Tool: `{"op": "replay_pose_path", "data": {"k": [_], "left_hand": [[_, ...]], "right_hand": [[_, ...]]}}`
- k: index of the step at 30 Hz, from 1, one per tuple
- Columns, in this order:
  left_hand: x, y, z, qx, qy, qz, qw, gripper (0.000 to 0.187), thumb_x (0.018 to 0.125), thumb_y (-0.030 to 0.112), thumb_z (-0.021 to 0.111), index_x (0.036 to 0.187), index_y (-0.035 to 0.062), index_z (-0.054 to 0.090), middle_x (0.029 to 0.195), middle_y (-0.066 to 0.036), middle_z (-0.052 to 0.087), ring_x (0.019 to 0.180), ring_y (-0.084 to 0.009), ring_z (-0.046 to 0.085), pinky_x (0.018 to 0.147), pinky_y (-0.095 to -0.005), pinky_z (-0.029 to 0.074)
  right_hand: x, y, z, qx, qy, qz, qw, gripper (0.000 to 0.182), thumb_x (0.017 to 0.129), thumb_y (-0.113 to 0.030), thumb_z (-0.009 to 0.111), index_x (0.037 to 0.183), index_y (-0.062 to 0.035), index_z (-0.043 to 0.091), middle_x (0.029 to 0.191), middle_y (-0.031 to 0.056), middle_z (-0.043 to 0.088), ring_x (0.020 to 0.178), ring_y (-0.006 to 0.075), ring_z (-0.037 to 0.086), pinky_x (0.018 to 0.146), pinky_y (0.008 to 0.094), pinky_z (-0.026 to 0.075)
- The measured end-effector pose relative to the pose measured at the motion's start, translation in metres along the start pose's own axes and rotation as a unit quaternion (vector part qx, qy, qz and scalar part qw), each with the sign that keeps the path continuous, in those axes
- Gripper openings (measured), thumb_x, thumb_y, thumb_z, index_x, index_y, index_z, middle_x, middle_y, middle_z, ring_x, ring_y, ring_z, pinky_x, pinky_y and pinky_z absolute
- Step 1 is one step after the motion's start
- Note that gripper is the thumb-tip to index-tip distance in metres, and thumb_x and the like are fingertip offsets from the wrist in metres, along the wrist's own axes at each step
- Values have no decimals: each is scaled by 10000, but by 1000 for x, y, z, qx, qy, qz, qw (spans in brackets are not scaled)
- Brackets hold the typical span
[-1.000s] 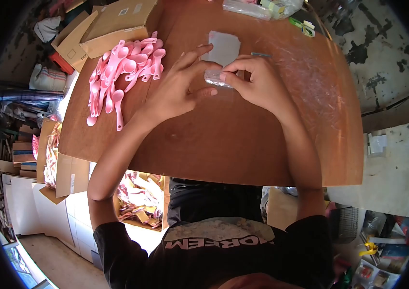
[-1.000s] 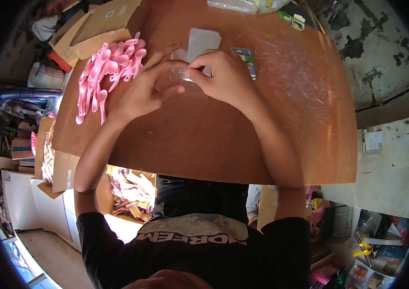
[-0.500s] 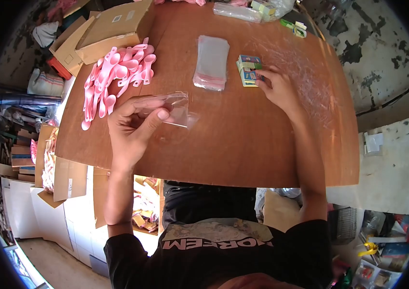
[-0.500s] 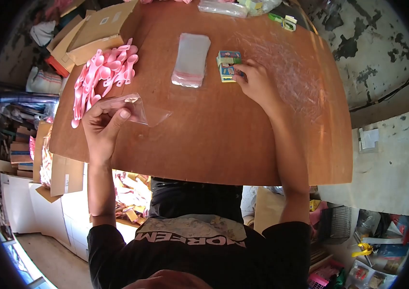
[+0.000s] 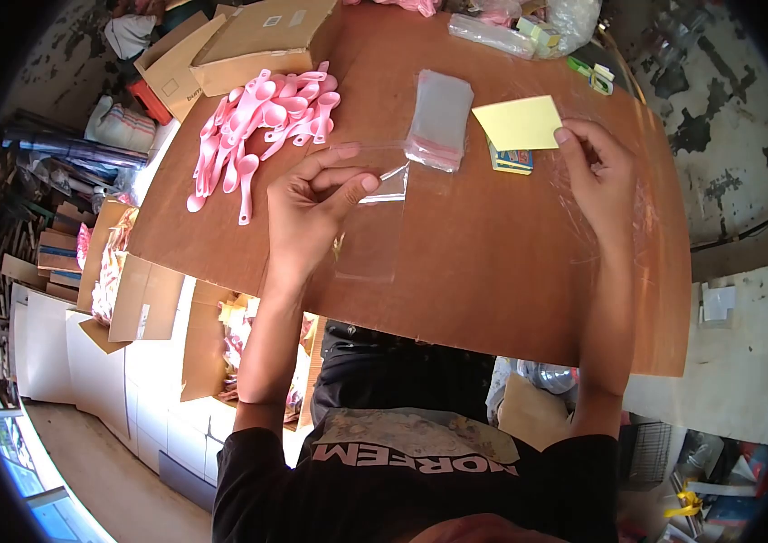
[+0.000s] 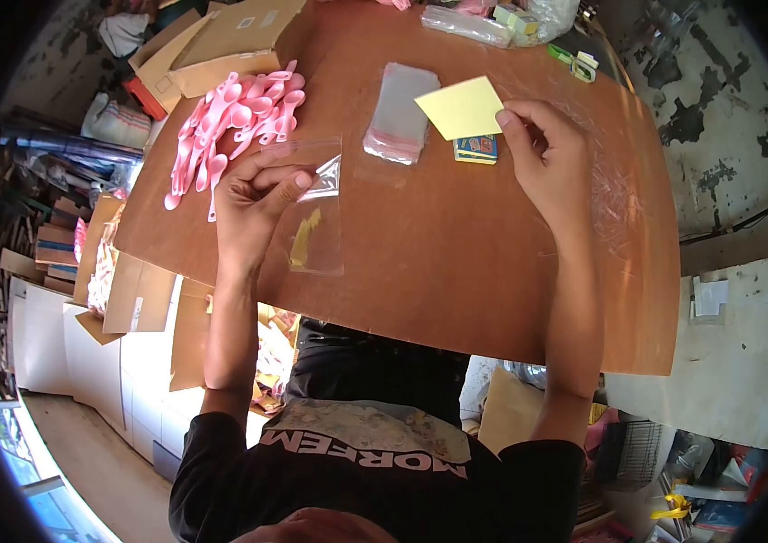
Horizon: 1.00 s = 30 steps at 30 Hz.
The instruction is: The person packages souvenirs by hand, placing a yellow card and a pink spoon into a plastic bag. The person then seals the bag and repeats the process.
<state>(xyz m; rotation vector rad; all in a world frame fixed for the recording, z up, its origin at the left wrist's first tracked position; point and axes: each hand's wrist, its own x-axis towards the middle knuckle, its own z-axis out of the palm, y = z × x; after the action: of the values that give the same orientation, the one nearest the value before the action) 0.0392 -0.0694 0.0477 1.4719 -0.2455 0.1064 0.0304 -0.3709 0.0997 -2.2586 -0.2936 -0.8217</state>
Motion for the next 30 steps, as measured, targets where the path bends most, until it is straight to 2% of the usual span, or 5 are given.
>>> {"op": "replay_pose_path", "data": {"k": [2, 5, 16, 19, 30], "left_hand": [[0, 2, 2, 8, -16, -2, 1000, 374, 817, -11, 730, 1159, -77, 596, 894, -119, 728, 814, -91, 666, 731, -216, 529], [-1, 5, 15, -3, -56, 5, 998, 376, 815, -26, 723, 1165, -75, 592, 906, -126, 724, 835, -110, 674, 745, -229, 543], [-5, 21, 24, 23, -93, 4, 995, 350, 809, -22, 731, 1132, -76, 607, 911, -110, 722, 824, -111, 672, 759, -239, 537], [-2, 17, 22, 68, -123, 16, 990, 381, 812, -10, 734, 1162, -76, 597, 904, -108, 721, 812, -100, 669, 751, -228, 530], [2, 11, 30, 48, -132, 9, 990, 414, 824, 2, 728, 1201, -79, 577, 951, -105, 715, 861, -92, 652, 752, -218, 520]], "right_hand": [[2, -27, -4, 167, 21, 23, 986, 125, 903, -91, 663, 945, 26, 678, 766, -15, 628, 653, 22, 510, 564, 179, 392], [2, -49, 4, 260, -31, 13, 965, 118, 893, -93, 674, 940, 15, 681, 763, -14, 626, 637, 23, 512, 556, 174, 383], [9, -42, 30, 201, -116, -28, 972, 132, 880, -127, 688, 908, 3, 694, 717, 8, 636, 612, 47, 510, 538, 206, 387], [10, -44, 32, 202, -24, -70, 977, 112, 873, -105, 689, 904, 2, 702, 721, 18, 646, 607, 49, 513, 539, 211, 398], [7, -42, 29, 193, -85, -41, 977, 83, 839, -65, 714, 908, -20, 706, 724, 3, 659, 585, 26, 507, 515, 200, 386]]}}
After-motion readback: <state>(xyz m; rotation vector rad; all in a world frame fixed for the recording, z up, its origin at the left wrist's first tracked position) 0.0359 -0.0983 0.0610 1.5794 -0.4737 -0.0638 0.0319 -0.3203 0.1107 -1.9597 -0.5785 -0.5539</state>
